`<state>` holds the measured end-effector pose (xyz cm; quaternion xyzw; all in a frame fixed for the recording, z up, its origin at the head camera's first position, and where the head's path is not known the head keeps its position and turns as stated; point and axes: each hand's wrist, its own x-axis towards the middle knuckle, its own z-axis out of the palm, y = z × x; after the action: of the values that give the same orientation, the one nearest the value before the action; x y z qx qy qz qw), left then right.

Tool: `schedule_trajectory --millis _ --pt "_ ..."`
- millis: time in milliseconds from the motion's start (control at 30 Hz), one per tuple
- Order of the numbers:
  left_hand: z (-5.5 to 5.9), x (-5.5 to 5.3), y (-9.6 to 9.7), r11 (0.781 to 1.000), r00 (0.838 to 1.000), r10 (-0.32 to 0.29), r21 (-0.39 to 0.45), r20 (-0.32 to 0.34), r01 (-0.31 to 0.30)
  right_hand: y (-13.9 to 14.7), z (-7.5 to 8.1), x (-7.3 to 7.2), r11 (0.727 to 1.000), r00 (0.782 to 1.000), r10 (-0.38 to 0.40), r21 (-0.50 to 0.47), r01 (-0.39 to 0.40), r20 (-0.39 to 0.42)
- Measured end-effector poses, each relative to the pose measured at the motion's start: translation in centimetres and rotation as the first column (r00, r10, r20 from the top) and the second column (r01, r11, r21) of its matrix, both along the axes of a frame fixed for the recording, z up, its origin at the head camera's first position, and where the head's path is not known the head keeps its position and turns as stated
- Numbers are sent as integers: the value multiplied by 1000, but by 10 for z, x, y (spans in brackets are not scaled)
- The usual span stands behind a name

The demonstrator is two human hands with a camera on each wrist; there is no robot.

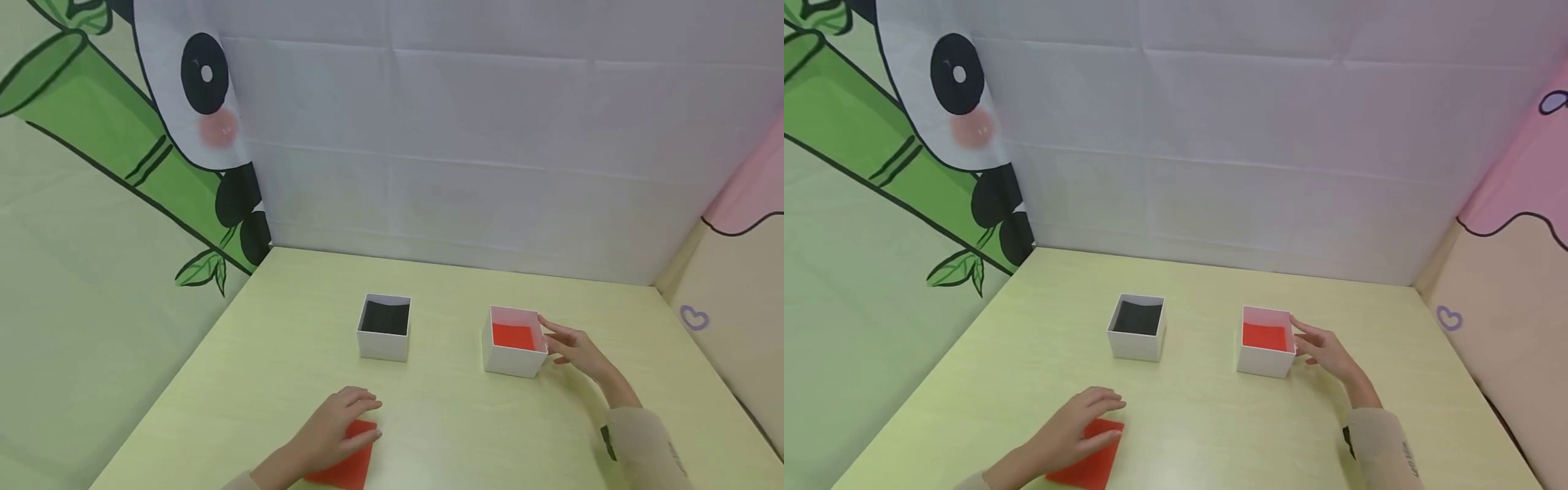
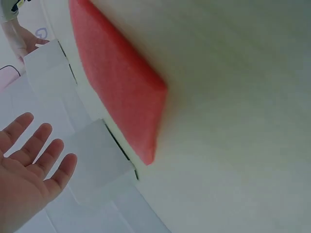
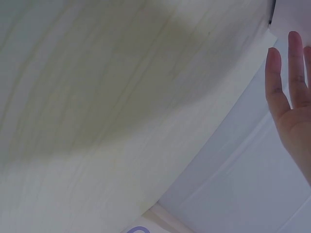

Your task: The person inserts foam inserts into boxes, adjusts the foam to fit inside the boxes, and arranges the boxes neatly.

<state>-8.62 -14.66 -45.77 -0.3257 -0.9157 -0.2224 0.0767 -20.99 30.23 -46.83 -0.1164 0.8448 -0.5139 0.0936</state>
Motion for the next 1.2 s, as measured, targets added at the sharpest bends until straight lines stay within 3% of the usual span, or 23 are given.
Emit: schedule_trajectory --millis 267,467,733,967,1200 --pt "-6 3 -23 997 986 15 -78 165 -2 -4 1 1 1000 1000 0 0 0 5" --pt "-13 -2 -39 987 977 -9 -154 215 43 -3 1 2 1000 1000 3 -20 -3 3" --pt "-15 -8 -46 971 934 -2 -221 357 87 -5 2 1 1000 1000 -1 -14 1 11" --pt "-14 -12 -50 946 938 -53 -283 342 157 -4 0 1 1000 1000 -8 -6 9 13" --pt "-8 -12 -45 930 940 -51 -326 338 167 -4 1 0 1000 1000 -8 -1 8 18"
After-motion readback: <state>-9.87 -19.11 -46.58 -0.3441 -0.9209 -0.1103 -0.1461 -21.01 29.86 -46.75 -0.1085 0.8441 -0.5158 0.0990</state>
